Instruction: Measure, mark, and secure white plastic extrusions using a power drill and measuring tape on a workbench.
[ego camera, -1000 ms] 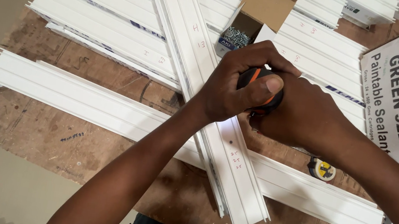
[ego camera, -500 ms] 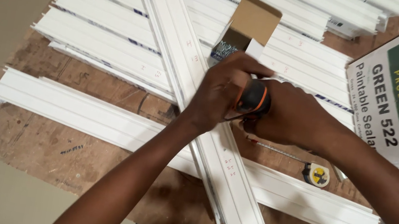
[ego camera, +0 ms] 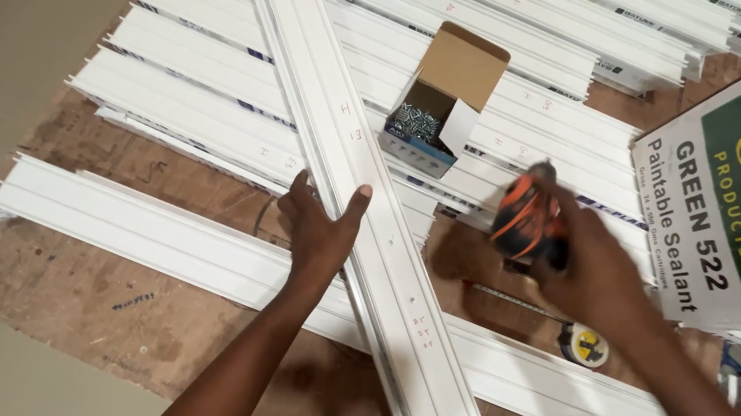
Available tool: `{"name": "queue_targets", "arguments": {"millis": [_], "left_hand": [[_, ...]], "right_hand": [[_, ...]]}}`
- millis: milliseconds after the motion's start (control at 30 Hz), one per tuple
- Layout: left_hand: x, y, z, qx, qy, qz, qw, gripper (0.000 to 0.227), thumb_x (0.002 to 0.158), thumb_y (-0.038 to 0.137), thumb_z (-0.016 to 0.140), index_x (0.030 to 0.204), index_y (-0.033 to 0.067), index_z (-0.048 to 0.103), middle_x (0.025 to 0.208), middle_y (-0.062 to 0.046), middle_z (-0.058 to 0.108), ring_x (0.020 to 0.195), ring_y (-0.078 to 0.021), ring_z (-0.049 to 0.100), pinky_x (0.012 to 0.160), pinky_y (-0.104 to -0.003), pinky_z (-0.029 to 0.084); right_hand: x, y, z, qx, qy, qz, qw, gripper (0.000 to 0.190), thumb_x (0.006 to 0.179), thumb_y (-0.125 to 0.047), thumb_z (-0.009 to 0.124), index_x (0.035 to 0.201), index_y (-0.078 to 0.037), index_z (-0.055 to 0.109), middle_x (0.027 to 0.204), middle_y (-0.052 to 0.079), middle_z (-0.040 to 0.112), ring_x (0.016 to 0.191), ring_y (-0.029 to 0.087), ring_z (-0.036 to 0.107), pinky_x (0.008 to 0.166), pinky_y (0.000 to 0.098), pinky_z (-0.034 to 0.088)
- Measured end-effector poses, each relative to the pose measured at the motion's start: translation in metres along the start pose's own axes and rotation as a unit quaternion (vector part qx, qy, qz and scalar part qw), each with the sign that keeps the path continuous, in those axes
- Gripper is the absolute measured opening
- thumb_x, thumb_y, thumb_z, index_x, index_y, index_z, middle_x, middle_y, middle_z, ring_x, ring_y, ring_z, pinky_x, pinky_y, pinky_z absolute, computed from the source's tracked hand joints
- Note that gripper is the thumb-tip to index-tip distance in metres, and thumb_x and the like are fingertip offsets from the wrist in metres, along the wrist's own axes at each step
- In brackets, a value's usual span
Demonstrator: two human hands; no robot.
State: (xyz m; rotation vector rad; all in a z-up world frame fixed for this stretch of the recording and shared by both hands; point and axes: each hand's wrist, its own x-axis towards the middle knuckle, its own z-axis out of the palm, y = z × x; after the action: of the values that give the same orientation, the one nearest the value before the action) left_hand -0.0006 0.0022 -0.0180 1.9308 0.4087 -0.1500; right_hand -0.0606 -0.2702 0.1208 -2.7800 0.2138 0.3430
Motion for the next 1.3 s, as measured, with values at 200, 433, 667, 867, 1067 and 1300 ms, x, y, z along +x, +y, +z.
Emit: {"name": "queue_targets", "arguments": {"millis": [200, 433, 667, 867, 1067, 1300], "left_hand": [[-0.012, 0.006, 0.011, 0.012, 0.001, -0.018, 1.000, 0.124, 0.075, 0.050, 0.085, 0.157, 0.0006, 0.007, 0.153, -0.028, 0.015, 0.143, -0.0465, 0.019, 0.115, -0.063, 0.023], [-0.009, -0.005, 0.015, -0.023, 0.038, 0.001, 0.999, 0.112, 0.077, 0.045, 0.084, 0.160, 0.0083, 0.017, 0.152, -0.024, 0.024, 0.143, -0.0446, 0.024, 0.119, -0.062, 0.021], [-0.011, -0.013, -0.002, -0.194, 0.003, 0.005, 0.981, 0.100, 0.077, 0.032, 0.085, 0.157, 0.0096, 0.028, 0.145, -0.020, 0.034, 0.135, -0.0337, 0.045, 0.107, -0.045, 0.050], [-0.028, -0.011, -0.010, -0.507, -0.140, 0.007, 0.851, 0.062, 0.091, 0.040, 0.058, 0.144, 0.0136, 0.040, 0.116, -0.012, 0.064, 0.104, -0.0237, 0.070, 0.083, -0.039, 0.063], [-0.010, -0.048, 0.013, -0.602, -0.184, 0.114, 0.769, 0.044, 0.116, 0.042, 0.040, 0.127, 0.0016, 0.055, 0.103, -0.015, 0.067, 0.089, -0.0207, 0.072, 0.077, -0.035, 0.061], [-0.018, -0.003, -0.018, -0.544, -0.122, -0.001, 0.830, 0.055, 0.102, 0.044, 0.041, 0.143, 0.0080, 0.043, 0.123, -0.014, 0.063, 0.110, -0.0232, 0.068, 0.092, -0.039, 0.059]], "right_hand": [[-0.022, 0.058, 0.096, 0.062, 0.049, -0.020, 0.997, 0.104, 0.068, -0.006, 0.083, 0.156, -0.031, 0.032, 0.111, 0.020, 0.057, 0.100, 0.038, 0.063, 0.086, 0.0460, 0.054], [-0.039, 0.072, 0.108, 0.136, 0.038, -0.014, 0.990, 0.093, 0.072, -0.004, 0.082, 0.151, -0.022, 0.038, 0.131, 0.017, 0.057, 0.115, 0.034, 0.062, 0.094, 0.0437, 0.054], [-0.045, 0.071, 0.110, 0.102, 0.077, -0.027, 0.991, 0.070, 0.078, -0.013, 0.081, 0.141, -0.016, 0.051, 0.129, 0.013, 0.063, 0.110, 0.028, 0.068, 0.092, 0.0388, 0.057], [-0.054, 0.014, 0.133, 0.466, -0.125, -0.048, 0.875, 0.077, 0.083, -0.043, 0.074, 0.150, -0.016, 0.047, 0.131, 0.013, 0.063, 0.117, 0.027, 0.071, 0.094, 0.0434, 0.060], [-0.080, -0.057, 0.104, 0.502, -0.208, -0.071, 0.836, 0.121, 0.067, -0.077, 0.066, 0.165, -0.021, 0.022, 0.165, 0.013, 0.037, 0.150, 0.032, 0.037, 0.116, 0.0491, 0.036], [-0.084, -0.089, 0.068, 0.405, -0.232, -0.017, 0.885, 0.124, 0.062, -0.044, 0.087, 0.166, -0.033, 0.021, 0.163, 0.010, 0.038, 0.150, 0.030, 0.034, 0.114, 0.0489, 0.036]]}}
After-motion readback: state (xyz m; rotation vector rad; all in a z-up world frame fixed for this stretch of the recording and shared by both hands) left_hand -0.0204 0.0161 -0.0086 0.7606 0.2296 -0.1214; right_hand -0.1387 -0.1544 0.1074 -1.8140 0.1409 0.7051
